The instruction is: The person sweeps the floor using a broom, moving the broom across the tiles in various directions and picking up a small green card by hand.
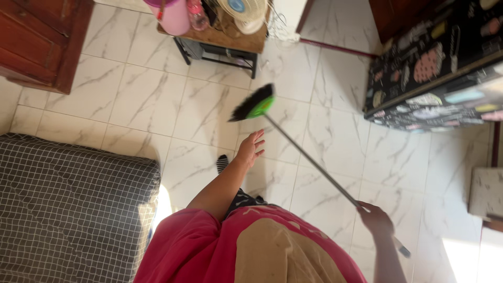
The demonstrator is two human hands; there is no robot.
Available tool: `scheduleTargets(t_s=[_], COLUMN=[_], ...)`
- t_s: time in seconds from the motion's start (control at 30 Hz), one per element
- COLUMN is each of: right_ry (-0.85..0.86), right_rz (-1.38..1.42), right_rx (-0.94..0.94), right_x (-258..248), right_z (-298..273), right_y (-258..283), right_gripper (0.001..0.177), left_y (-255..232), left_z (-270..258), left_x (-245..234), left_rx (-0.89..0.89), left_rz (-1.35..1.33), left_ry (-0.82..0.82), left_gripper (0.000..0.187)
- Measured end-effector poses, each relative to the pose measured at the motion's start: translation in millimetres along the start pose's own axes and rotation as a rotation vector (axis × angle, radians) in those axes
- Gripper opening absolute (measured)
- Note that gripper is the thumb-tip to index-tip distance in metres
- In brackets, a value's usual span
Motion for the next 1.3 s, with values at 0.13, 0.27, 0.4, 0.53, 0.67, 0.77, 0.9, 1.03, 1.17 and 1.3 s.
scheduleTargets(t_s=[0.13,0.27,0.4,0.53,0.67,0.77,0.9,1.03,1.17,1.3], right_ry=[0.016,0.034,0.061,-0.012,-0.093,-0.061,-0.018,-0.063,-0.098,-0.056], right_rz=[-0.079,-0.120,-0.088,-0.028,0.061,0.238,0.502,0.710,0.915,1.290], right_rx=[-0.191,-0.282,-0.293,-0.341,-0.400,-0.306,-0.193,-0.142,-0.096,-0.005], right_x=[9.1,28.5,64.7,123.2,196.5,274.3,384.1,480.9,547.3,587.5], right_z=[59.6,121.2,203.6,297.9,371.0,407.0,424.0,405.1,382.6,371.3], right_y=[123.8,249.4,347.7,415.8,457.3,478.1,513.7,544.4,560.8,553.5], right_gripper=[0.038,0.037,0.036,0.037,0.036,0.036,0.038,0.035,0.039,0.041], left_y=[-40.1,-69.8,-96.6,-102.5,-74.2,-41.2,4.7,40.6,54.0,58.8], left_z=[23.9,70.0,122.4,177.0,230.9,265.8,306.6,335.6,366.1,380.8], left_x=[-44.9,-110.1,-181.9,-241.2,-281.7,-301.8,-316.9,-332.0,-345.9,-355.8], left_rx=[0.009,0.017,0.056,0.066,0.066,0.059,-0.027,-0.068,-0.015,-0.004], left_rz=[-0.045,-0.090,-0.051,-0.075,-0.133,-0.152,-0.104,-0.072,-0.045,0.028], left_ry=[-0.051,-0.089,-0.182,-0.262,-0.291,-0.289,-0.290,-0.282,-0.263,-0.245], left_gripper=[0.054,0.053,0.054,0.053,0.053,0.053,0.055,0.055,0.055,0.055])
Point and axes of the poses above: each hand's wrist, its own z-axis towards the middle knuckle, its own x-axis out of the palm, y = z × x, the point moved 9 cm from there along z, towards the middle knuckle, and after that the axes turned 6 degrees about -x, right-handed, at the moved point
